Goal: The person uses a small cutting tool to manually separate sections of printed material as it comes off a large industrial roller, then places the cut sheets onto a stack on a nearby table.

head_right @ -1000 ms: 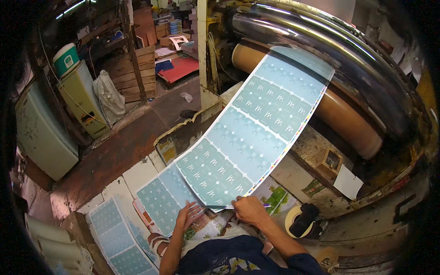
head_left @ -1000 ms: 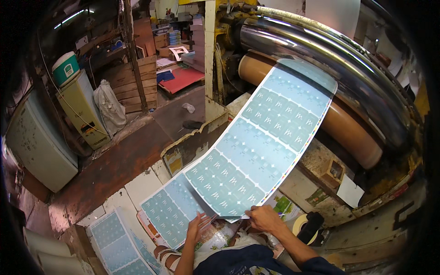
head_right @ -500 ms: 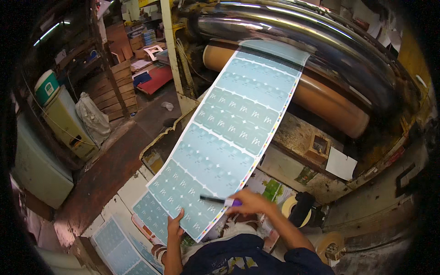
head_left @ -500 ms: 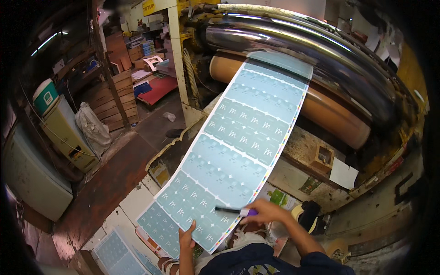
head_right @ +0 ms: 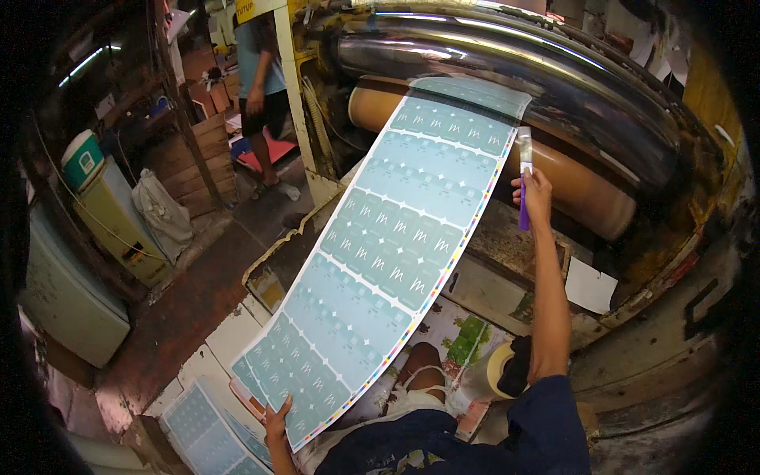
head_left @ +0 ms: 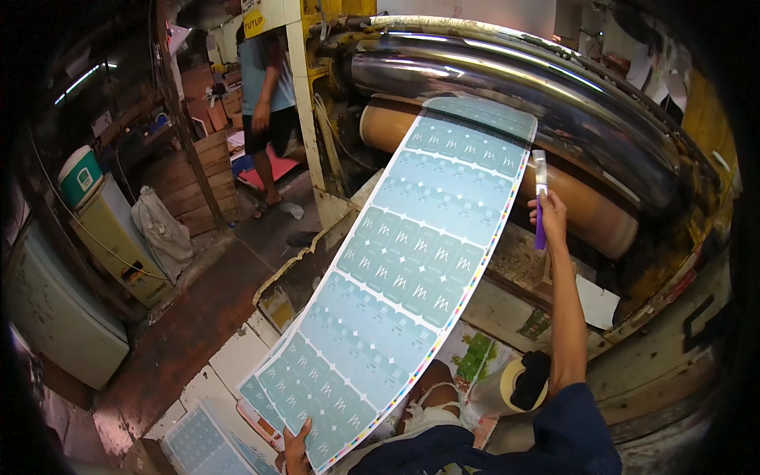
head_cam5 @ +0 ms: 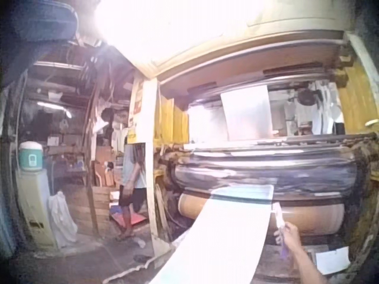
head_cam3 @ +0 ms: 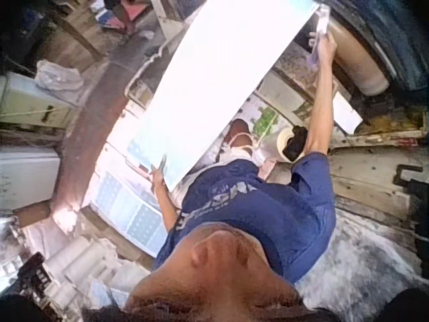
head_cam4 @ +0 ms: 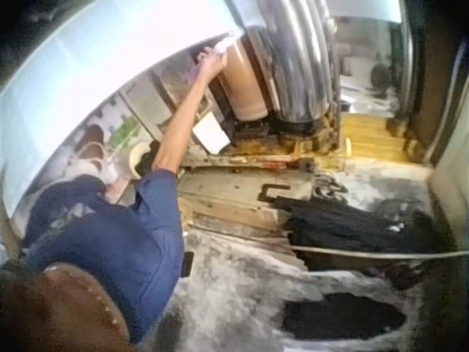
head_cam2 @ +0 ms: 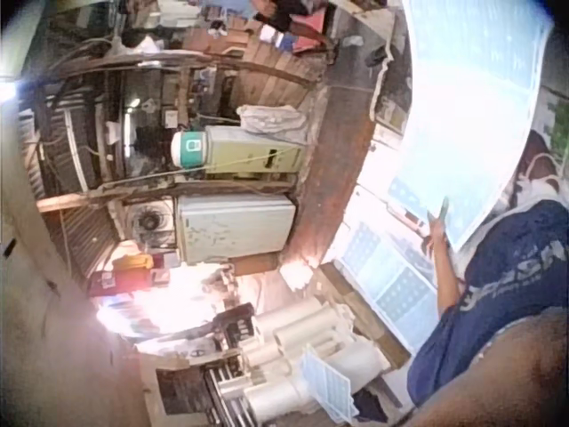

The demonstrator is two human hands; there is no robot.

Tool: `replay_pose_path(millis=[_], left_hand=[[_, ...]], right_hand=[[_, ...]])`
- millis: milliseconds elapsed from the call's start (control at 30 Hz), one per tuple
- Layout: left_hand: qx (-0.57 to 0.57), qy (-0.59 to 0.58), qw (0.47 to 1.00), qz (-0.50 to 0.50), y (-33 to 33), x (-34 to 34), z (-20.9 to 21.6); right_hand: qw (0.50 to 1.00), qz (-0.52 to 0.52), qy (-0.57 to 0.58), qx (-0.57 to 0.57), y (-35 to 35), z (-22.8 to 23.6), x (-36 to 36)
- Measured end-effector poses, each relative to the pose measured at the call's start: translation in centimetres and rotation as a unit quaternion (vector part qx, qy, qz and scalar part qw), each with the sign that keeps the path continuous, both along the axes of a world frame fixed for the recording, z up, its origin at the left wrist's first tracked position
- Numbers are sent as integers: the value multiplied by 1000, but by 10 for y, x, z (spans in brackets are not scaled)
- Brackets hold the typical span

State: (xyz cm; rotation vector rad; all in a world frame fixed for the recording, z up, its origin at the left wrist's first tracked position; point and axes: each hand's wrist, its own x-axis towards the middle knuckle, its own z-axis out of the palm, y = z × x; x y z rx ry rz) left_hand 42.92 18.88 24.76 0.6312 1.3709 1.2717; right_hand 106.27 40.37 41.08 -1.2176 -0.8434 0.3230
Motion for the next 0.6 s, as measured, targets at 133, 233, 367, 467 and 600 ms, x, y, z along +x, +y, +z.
replay_pose_path(millis=[133,233,367,467,600], left_hand=[[118,88,989,13,-26,-53,-75],[42,0,998,-44,-27,-55,-90],[8,22,999,-35,-29,-59,-88],[-25,9,999,-19,-41,-80,-84],[-51,-16,998,32,-49,-48,-36]], right_hand=[[989,41,-76,-118,8,-42,-16],[971,55,-157,-172,10,-47,0],[973,106,-95,-183,2,-52,-11],[974,-11,-185,-132,8,-75,-29],[881,-226,-414,-34,0,-52,-3]])
